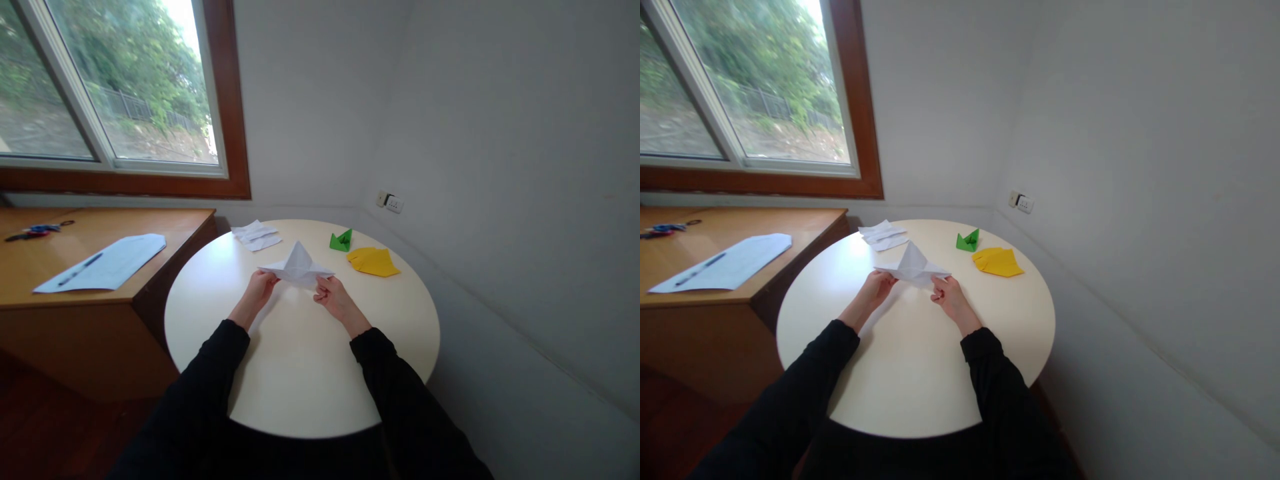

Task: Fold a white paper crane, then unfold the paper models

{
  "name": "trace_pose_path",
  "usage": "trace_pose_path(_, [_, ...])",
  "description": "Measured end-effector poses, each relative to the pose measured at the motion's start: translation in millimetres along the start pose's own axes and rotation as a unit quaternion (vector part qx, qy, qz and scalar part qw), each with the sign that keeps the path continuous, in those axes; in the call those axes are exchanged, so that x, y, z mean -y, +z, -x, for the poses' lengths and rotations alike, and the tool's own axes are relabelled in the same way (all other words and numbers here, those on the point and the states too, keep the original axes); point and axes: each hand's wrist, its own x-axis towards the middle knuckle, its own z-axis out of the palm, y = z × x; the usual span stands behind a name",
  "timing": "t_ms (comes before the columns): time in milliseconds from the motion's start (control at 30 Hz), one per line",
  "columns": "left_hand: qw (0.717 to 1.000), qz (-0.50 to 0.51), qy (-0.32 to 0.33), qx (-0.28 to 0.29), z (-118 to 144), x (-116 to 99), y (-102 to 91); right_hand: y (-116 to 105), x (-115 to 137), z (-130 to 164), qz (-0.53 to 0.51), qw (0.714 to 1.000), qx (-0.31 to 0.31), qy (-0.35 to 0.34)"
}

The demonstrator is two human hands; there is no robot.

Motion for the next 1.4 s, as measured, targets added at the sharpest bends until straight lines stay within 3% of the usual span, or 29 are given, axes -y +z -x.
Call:
trace_pose_path(333, [0.995,-0.084,0.033,-0.035,3.8,4.0,-2.8,-6.2,-6.6,-7.7,0.007,0.999,-0.040,0.005])
trace_pose_path(500, [0.994,-0.096,0.029,-0.034,7.1,2.2,-0.2,-3.3,-8.6,-7.5,0.014,1.000,-0.022,-0.002])
trace_pose_path(667, [0.996,-0.074,0.002,-0.051,5.6,3.0,0.9,-2.1,-9.8,-6.7,0.027,0.999,-0.023,-0.017])
trace_pose_path(833, [0.995,-0.032,-0.064,-0.068,3.9,5.4,-1.7,-9.4,-14.0,-15.0,0.028,0.996,-0.065,-0.058])
trace_pose_path(1067, [0.987,0.012,-0.159,-0.013,5.7,4.6,2.1,-13.5,-18.6,-20.2,0.031,0.990,-0.109,-0.089])
trace_pose_path(1400, [0.990,0.016,-0.134,0.040,16.4,-4.0,10.6,-12.8,-19.1,-19.2,0.036,0.987,-0.128,-0.091])
